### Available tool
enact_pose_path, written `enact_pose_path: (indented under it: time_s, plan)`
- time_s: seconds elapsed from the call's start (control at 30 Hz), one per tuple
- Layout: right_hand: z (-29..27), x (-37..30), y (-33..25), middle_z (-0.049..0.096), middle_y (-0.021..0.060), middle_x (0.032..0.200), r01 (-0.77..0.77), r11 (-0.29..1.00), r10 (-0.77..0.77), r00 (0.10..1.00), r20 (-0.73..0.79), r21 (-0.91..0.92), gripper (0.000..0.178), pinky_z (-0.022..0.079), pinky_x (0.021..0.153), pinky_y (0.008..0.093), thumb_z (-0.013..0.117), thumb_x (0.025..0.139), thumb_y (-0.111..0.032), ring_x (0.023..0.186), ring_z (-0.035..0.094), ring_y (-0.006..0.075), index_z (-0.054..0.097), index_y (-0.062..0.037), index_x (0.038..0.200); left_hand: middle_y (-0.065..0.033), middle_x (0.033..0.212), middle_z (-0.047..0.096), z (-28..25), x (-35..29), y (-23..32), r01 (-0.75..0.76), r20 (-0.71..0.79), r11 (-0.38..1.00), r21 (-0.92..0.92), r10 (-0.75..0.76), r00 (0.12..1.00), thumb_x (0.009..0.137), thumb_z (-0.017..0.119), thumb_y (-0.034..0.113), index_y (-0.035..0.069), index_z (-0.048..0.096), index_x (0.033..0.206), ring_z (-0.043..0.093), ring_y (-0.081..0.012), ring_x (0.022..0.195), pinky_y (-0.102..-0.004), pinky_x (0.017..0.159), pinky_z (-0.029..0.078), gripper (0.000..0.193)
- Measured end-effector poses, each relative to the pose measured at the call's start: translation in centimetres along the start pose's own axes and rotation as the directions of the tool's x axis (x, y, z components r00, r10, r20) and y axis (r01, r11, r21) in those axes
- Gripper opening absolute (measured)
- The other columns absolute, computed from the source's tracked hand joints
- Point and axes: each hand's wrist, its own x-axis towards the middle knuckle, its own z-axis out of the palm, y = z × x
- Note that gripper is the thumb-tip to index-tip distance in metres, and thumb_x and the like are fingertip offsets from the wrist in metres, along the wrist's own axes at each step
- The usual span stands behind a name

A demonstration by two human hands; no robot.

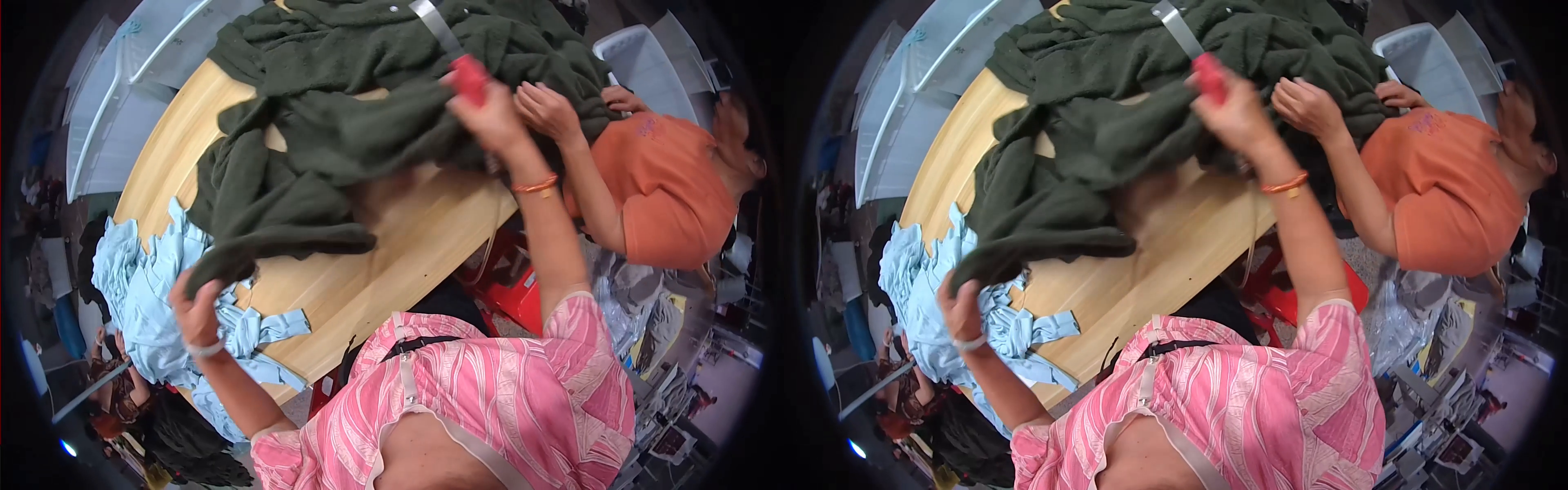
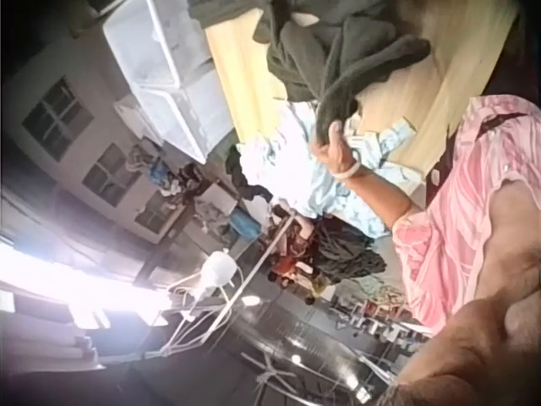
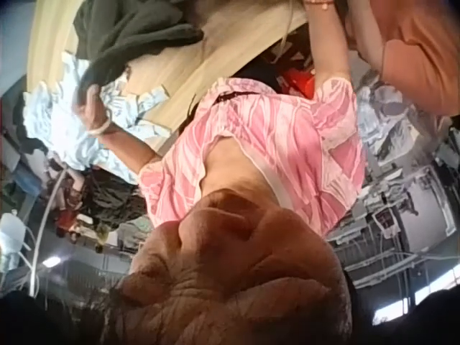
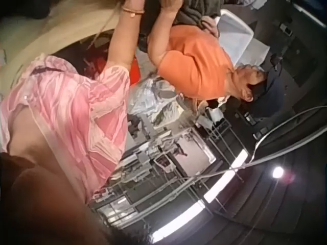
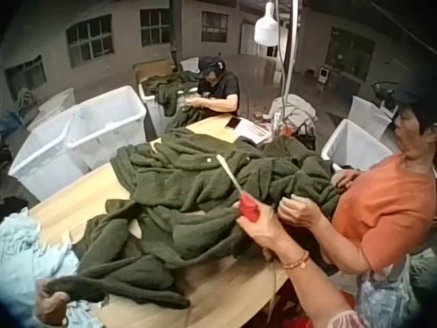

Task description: Trim loose threads and finish garments using small thread snips on a workbench.

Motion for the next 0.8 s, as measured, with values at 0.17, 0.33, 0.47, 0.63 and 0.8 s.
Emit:
enact_pose_path:
  time_s: [0.17, 0.33, 0.47, 0.63, 0.8]
  plan:
    - [-2.2, 3.6, -1.8, 0.053, -0.0062, 0.068, -0.125, 0.99, 0.109, 0.974, -0.199, -0.067, 0.032, 0.038, 0.049, 0.0204, 0.068, 0.085, -0.014, 0.055, 0.046, 0.0028, 0.063, -0.0075, 0.115, -0.0153, 0.122, 0.059, -8.0, -7.3, -4.4, -0.317, -0.464, 0.686, -0.655, -0.034, 0.885, 0.095, 0.056, 0.022, -0.001, 0.053, 0.125, 0.058, -0.0276, 0.112, -0.042, 0.098, 0.046, 0.038]
    - [3.7, -1.4, 0.9, 0.064, 0.0143, 0.099, 0.024, 0.884, -0.045, 0.998, -0.034, -0.468, 0.038, 0.048, 0.082, 0.0334, 0.069, 0.082, -0.011, 0.091, 0.063, 0.0267, 0.059, -0.0036, 0.118, -0.0084, 0.118, 0.058, -6.0, -9.1, -14.1, 0.123, -0.625, 0.793, -0.596, -0.555, 0.548, 0.087, 0.067, 0.026, 0.011, 0.053, 0.124, 0.056, -0.0235, 0.107, -0.0435, 0.075, 0.054, 0.041]
    - [8.5, -7.7, -2.6, 0.061, 0.015, 0.097, 0.076, 0.955, -0.008, 0.972, 0.233, -0.285, 0.038, 0.048, 0.082, 0.0355, 0.067, 0.082, -0.009, 0.091, 0.062, 0.0318, 0.059, -0.0063, 0.119, -0.0096, 0.124, 0.055, -6.1, -9.0, -15.0, 0.044, -0.616, 0.776, -0.629, -0.532, 0.581, 0.094, 0.052, 0.021, 0.011, 0.052, 0.126, 0.053, -0.026, 0.114, -0.0496, 0.084, 0.051, 0.033]
    - [13.2, -12.9, -4.5, 0.06, 0.0141, 0.099, -0.068, 0.981, 0.157, 0.829, 0.537, -0.182, 0.038, 0.047, 0.083, 0.0338, 0.067, 0.083, -0.01, 0.092, 0.059, 0.029, 0.058, -0.0049, 0.119, -0.0135, 0.127, 0.056, -5.5, -6.7, -5.5, -0.096, -0.229, 0.629, -0.771, -0.134, 0.964, 0.099, 0.045, 0.017, 0.003, 0.047, 0.13, 0.056, -0.0296, 0.114, -0.0496, 0.088, 0.05, 0.034]
    - [13.5, -11.4, -7.4, 0.056, 0.0145, 0.114, 0.014, 1.0, -0.024, 0.885, 0.464, 0.026, 0.038, 0.047, 0.084, 0.0337, 0.064, 0.084, -0.008, 0.098, 0.058, 0.0312, 0.055, -0.0034, 0.12, -0.0197, 0.122, 0.057, 2.3, -8.1, 7.9, -0.188, -0.134, 0.653, -0.734, 0.133, 0.982, 0.098, 0.045, 0.015, -0.004, 0.043, 0.132, 0.058, -0.0286, 0.111, -0.0432, 0.088, 0.051, 0.039]
